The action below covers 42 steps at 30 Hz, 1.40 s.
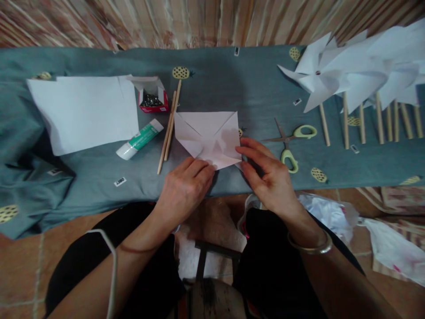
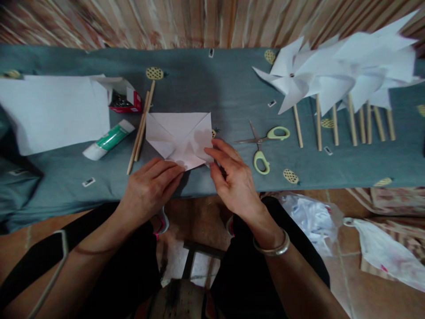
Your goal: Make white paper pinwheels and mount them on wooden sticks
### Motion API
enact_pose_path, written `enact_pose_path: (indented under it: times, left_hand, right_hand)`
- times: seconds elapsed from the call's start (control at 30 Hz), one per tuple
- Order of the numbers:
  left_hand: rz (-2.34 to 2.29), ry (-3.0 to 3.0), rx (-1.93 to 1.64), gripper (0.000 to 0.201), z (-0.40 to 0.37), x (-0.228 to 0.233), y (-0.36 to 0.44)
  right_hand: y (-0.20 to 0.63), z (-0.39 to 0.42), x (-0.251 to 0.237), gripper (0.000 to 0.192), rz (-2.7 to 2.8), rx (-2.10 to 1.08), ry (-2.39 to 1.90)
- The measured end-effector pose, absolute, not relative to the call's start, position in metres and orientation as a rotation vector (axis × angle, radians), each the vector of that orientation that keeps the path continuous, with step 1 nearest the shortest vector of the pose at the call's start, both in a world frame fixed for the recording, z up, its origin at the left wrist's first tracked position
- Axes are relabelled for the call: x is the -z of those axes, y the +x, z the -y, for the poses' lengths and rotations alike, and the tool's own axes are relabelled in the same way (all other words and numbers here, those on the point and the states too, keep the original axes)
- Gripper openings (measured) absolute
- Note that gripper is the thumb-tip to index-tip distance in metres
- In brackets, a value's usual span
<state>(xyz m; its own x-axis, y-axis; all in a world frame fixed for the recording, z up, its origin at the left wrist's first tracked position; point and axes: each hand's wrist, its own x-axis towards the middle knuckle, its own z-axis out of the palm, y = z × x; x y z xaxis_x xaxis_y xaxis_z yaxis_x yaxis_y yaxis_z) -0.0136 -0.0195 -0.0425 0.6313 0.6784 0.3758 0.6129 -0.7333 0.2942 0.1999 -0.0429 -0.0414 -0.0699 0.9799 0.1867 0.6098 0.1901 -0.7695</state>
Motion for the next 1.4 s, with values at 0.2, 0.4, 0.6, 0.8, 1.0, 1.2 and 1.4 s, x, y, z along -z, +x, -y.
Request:
enact_pose_path:
  times: [0.2,0.4,0.6,0.8,1.0,1.2,1.4]
  left_hand:
    - [-1.079,2.702,-0.721,0.014,0.021,0.042,-0.012]
    - [-1.089,2.676,-0.710,0.015,0.022,0.042,-0.013]
    - [-1.088,2.623,-0.755,0.014,0.021,0.041,-0.014]
    - [-1.114,2.579,-0.767,0.025,0.024,0.038,-0.016]
    - [-1.048,2.509,-0.753,0.026,0.024,0.040,-0.018]
    - [-1.045,2.482,-0.754,0.024,0.025,0.043,-0.019]
    - [-1.050,2.445,-0.785,0.025,0.024,0.045,-0.018]
  right_hand:
    - [0.187,0.032,0.045,0.014,1.653,-0.720,-1.468]
    - [0.178,0.023,0.043,0.005,1.657,-0.740,-1.484]
    - [0.175,0.016,0.042,0.002,1.665,-0.726,-1.524]
    - [0.171,0.009,0.046,0.006,1.710,-0.669,-1.534]
    - [0.166,0.006,0.048,0.009,1.725,-0.592,-1.577]
    - [0.162,0.005,0.052,0.007,1.736,-0.554,-1.596]
    - [0.159,0.004,0.050,0.006,1.765,-0.527,-1.622]
